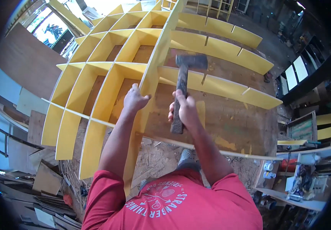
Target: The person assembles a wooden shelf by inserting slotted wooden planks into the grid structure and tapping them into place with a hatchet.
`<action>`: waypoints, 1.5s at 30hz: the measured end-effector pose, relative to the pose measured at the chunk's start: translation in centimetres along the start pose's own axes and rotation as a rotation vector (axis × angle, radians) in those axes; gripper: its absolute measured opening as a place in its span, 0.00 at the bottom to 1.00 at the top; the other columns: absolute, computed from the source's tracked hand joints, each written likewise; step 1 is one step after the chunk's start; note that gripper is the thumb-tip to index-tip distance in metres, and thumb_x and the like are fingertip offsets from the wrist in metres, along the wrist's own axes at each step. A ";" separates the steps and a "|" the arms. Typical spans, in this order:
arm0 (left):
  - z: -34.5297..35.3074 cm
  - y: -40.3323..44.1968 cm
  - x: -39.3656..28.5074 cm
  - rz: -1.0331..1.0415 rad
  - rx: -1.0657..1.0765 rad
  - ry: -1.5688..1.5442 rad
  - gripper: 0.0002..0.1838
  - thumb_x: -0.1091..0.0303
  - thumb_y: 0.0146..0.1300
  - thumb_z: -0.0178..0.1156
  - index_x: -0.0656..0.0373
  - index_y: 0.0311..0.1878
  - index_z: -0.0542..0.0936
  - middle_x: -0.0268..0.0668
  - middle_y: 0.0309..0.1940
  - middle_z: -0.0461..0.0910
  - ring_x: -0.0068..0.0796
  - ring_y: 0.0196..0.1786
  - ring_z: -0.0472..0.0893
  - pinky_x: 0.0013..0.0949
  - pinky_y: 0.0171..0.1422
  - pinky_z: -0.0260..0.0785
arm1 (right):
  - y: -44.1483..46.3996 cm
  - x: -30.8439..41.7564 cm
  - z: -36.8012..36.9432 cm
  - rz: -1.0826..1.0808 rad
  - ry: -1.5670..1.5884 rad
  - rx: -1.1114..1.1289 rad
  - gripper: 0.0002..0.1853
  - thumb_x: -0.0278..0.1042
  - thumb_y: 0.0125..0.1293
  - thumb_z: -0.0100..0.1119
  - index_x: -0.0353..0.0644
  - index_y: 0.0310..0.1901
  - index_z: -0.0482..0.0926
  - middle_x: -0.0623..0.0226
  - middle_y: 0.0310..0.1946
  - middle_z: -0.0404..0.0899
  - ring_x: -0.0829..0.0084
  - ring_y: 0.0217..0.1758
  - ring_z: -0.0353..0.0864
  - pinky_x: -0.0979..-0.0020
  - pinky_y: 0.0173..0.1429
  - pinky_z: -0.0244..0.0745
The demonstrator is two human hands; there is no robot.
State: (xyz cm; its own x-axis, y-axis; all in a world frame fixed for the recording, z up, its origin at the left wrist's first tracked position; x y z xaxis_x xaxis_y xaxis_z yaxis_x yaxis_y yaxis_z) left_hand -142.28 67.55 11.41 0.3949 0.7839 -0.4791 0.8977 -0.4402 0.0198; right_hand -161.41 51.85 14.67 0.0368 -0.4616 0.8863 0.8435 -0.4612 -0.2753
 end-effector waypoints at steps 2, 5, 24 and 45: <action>1.8 2.9 -0.3 -0.108 0.053 0.017 0.22 0.62 0.66 0.70 0.64 0.58 0.77 0.63 0.49 0.87 0.64 0.58 0.86 0.59 0.63 0.79 | 3.2 -2.7 -2.0 0.130 0.209 -0.041 0.22 0.56 0.83 0.55 0.42 0.55 0.71 0.62 0.27 0.77 0.67 0.22 0.80 0.60 0.28 0.80; 1.0 1.6 -1.2 -0.186 0.029 0.071 0.17 0.65 0.67 0.68 0.64 0.55 0.78 0.63 0.46 0.88 0.65 0.55 0.87 0.60 0.60 0.80 | 8.3 -8.2 -1.3 0.320 0.467 -0.147 0.21 0.55 0.83 0.55 0.43 0.55 0.69 0.61 0.30 0.75 0.65 0.25 0.79 0.57 0.31 0.80; 1.4 2.4 -2.1 -0.234 0.047 0.105 0.12 0.70 0.70 0.65 0.61 0.51 0.74 0.61 0.38 0.88 0.65 0.46 0.89 0.62 0.52 0.81 | 11.8 1.4 -2.2 -0.054 -0.483 0.153 0.16 0.47 0.84 0.57 0.41 0.49 0.71 0.71 0.22 0.75 0.78 0.17 0.76 0.71 0.22 0.74; 1.1 2.2 -2.0 -0.230 0.044 0.111 0.10 0.73 0.70 0.63 0.62 0.50 0.73 0.60 0.37 0.87 0.65 0.45 0.89 0.61 0.51 0.82 | 17.6 8.1 1.2 -0.376 -1.358 0.174 0.20 0.45 0.81 0.57 0.38 0.62 0.73 0.44 0.35 0.89 0.37 0.44 0.90 0.39 0.51 0.81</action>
State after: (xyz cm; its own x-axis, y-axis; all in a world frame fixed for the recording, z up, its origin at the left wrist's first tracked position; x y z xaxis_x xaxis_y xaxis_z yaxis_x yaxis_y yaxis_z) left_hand -141.27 64.50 11.47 0.2024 0.9077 -0.3675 0.9580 -0.2613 -0.1179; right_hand -145.68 40.88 17.47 0.1927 0.7870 0.5860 0.9687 -0.2477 0.0140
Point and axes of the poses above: each hand's wrist, its own y-axis towards the middle knuckle, its own z-axis out of the palm, x = y × z, the point moved 5 cm from there along y, towards the middle knuckle
